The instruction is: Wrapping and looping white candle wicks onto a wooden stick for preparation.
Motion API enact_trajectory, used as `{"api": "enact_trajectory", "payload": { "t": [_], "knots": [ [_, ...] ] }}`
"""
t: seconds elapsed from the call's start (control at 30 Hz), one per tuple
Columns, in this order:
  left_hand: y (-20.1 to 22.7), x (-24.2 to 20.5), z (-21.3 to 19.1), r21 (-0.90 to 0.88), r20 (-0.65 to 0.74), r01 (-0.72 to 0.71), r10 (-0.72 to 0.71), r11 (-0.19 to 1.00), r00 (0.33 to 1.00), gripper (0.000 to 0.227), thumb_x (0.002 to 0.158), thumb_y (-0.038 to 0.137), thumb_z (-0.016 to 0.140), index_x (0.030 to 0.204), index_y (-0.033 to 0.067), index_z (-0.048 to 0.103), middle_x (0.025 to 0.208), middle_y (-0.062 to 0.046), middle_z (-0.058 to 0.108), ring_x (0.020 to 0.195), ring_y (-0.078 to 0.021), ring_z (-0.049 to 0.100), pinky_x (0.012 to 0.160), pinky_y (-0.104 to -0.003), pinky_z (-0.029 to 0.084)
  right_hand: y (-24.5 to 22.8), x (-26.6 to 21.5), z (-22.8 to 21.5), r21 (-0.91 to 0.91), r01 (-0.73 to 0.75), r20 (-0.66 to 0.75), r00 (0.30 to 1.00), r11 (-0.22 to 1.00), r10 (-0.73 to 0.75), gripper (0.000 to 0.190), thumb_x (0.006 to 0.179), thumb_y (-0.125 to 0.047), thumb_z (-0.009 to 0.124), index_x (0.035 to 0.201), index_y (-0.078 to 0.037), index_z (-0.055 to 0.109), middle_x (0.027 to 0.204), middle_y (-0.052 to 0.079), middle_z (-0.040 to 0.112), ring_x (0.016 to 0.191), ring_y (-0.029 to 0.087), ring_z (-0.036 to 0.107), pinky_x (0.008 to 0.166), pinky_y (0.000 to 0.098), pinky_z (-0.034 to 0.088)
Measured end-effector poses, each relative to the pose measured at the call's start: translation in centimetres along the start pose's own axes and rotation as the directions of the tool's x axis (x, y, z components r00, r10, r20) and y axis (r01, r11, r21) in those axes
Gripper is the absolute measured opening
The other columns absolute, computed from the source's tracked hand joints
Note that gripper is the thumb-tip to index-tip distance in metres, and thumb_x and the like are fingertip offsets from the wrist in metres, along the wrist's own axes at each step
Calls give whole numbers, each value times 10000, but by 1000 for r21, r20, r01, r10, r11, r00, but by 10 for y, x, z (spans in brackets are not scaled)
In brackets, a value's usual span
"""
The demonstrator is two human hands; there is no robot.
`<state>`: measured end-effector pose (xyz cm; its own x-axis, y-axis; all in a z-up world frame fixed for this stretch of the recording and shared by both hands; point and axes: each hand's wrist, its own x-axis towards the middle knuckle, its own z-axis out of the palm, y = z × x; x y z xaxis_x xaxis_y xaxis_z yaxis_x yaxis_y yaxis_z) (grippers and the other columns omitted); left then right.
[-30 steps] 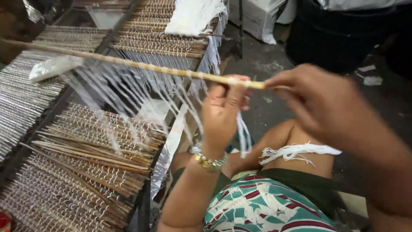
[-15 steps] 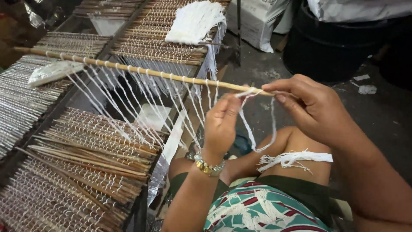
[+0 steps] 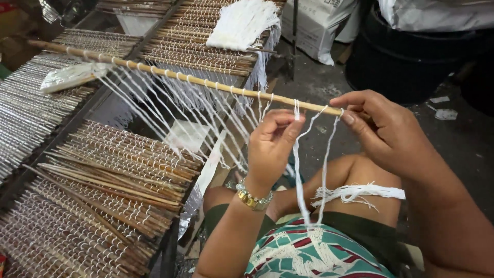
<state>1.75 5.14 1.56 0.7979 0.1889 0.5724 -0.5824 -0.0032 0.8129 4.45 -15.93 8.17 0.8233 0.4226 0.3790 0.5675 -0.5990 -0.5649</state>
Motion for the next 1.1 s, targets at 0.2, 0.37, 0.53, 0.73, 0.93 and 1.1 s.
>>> {"api": "enact_trajectory", "payload": {
  "t": [0.2, 0.37, 0.53, 0.73, 0.93, 1.1],
  "knots": [
    [6, -3, 4, -154, 58, 72, -64, 985, 996, 160, 1001, 133, 672, 1130, 61, 610, 1017, -75, 714, 951, -149, 710, 815, -248, 595, -5, 2, 0, 2, 96, -11, 995, 995, -96, 268, 1063, -163, 543, 1285, -129, 687, 1050, 20, 655, 723, 134, 572, 663, 300, 415],
    [-1, -1, 2, -235, 89, 236, -221, 943, 971, 149, 969, 104, 692, 1045, 110, 564, 961, -31, 636, 925, -121, 660, 846, -245, 566, -4, 1, -1, -22, 92, -26, 995, 995, -93, 254, 1062, -159, 560, 1274, -135, 699, 985, 11, 636, 648, 123, 506, 624, 292, 379],
    [-4, 0, 2, -248, 50, 233, -228, 940, 972, 210, 964, 195, 697, 1105, 86, 588, 1014, -36, 629, 949, -128, 638, 878, -287, 567, -7, 1, 0, -11, 103, -23, 994, 995, -103, 254, 1065, -146, 560, 1278, -118, 695, 975, 17, 628, 660, 118, 522, 638, 283, 391],
    [-7, -3, 0, -328, 92, 227, -208, 917, 974, 96, 991, 77, 660, 1065, 84, 598, 1081, -71, 681, 1108, -173, 675, 970, -288, 572, -7, 3, 2, -26, 108, -1, 994, 994, -108, 266, 1062, -162, 558, 1288, -141, 695, 967, 7, 632, 662, 120, 530, 627, 289, 391],
    [-19, -7, 14, -753, 248, 278, -135, 597, 959, 264, 1104, 256, 524, 1015, 34, 639, 975, -105, 691, 889, -214, 638, 881, -318, 523, -13, 6, 10, -21, 141, -4, 990, 990, -141, 262, 1061, -152, 565, 1292, -134, 687, 1019, 20, 645, 721, 139, 576, 664, 304, 417],
    [-3, -4, 25, -911, 256, 326, -274, 253, 927, 330, 1079, 176, 399, 785, 124, 538, 762, 10, 579, 611, -79, 521, 477, -168, 377, -18, 5, 14, -45, 113, -4, 994, 993, -113, 239, 1060, -170, 595, 1283, -161, 678, 1012, 8, 634, 707, 134, 572, 663, 307, 401]
  ]
}}
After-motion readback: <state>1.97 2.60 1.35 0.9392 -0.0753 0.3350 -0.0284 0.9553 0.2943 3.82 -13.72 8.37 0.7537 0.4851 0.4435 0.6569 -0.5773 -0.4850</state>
